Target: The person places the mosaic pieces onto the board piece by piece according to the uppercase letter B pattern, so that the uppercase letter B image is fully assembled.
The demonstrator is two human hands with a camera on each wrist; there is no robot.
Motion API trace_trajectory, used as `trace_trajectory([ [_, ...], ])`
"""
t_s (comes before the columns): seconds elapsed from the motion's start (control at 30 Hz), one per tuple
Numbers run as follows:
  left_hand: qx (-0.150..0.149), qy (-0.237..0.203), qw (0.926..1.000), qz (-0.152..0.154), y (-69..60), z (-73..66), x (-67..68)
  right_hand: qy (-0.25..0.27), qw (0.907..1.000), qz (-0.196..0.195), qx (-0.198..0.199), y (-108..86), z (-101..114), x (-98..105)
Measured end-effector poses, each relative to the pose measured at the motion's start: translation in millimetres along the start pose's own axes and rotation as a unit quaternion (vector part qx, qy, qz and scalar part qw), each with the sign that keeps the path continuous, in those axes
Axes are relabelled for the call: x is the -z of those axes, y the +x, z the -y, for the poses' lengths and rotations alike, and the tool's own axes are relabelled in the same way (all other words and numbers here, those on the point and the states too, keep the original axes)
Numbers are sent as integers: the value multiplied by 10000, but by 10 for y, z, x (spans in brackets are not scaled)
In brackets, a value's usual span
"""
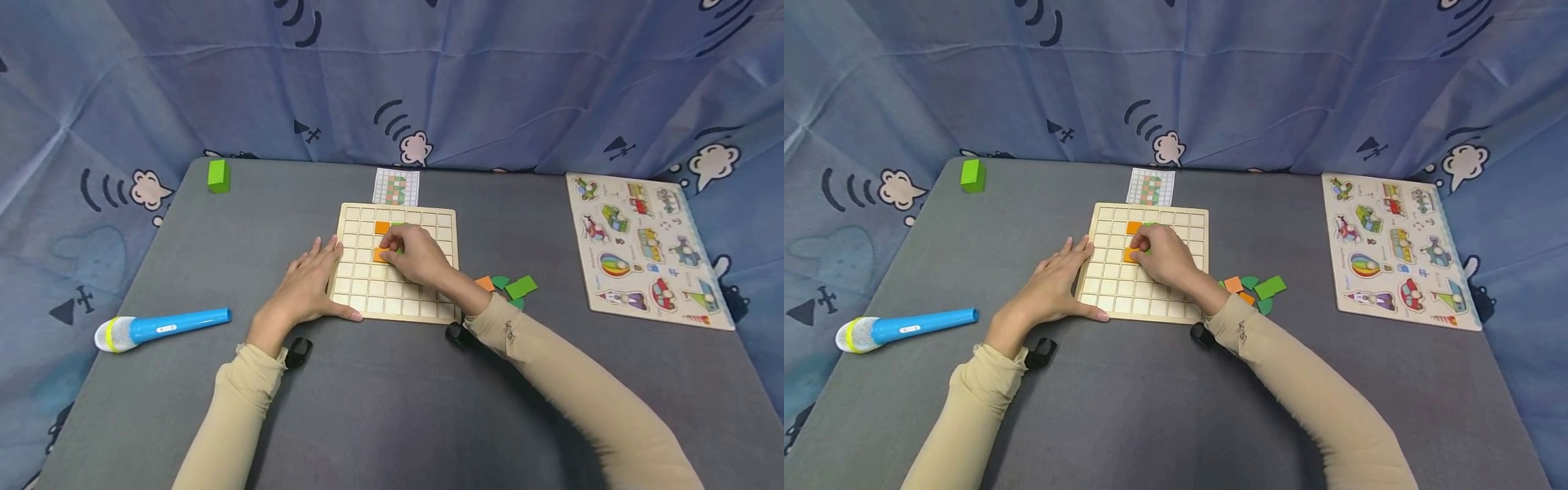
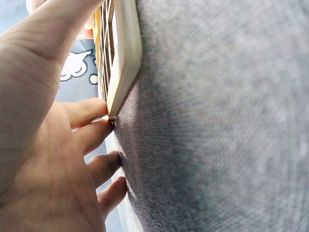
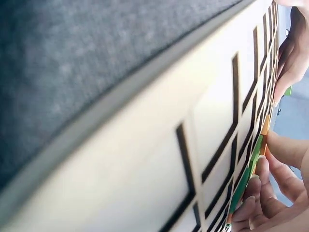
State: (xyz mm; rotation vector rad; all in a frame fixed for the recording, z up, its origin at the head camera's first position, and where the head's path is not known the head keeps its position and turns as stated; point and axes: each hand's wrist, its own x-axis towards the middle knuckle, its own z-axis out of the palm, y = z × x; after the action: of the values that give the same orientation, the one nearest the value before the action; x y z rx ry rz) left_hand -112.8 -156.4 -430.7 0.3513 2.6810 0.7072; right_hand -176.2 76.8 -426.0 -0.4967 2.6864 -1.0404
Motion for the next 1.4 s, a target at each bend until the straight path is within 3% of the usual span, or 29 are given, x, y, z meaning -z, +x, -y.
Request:
trace_trajectory([
  [0.73, 14, 28, 10000, 2, -7, 6, 24, -211, 9996, -83, -187, 47, 90, -80],
  [0.87, 8, 31, 10000, -8, -1, 10, 17, -46, 9999, 3, -92, 27, 77, -44],
  [1.07, -20, -25, 10000, -15, 1, -3, 20, 296, 9995, -9, 129, -102, -72, 139],
  [1.4, 54, 16, 10000, 0, -4, 0, 10, 452, 9985, 255, -168, -449, -489, 611],
])
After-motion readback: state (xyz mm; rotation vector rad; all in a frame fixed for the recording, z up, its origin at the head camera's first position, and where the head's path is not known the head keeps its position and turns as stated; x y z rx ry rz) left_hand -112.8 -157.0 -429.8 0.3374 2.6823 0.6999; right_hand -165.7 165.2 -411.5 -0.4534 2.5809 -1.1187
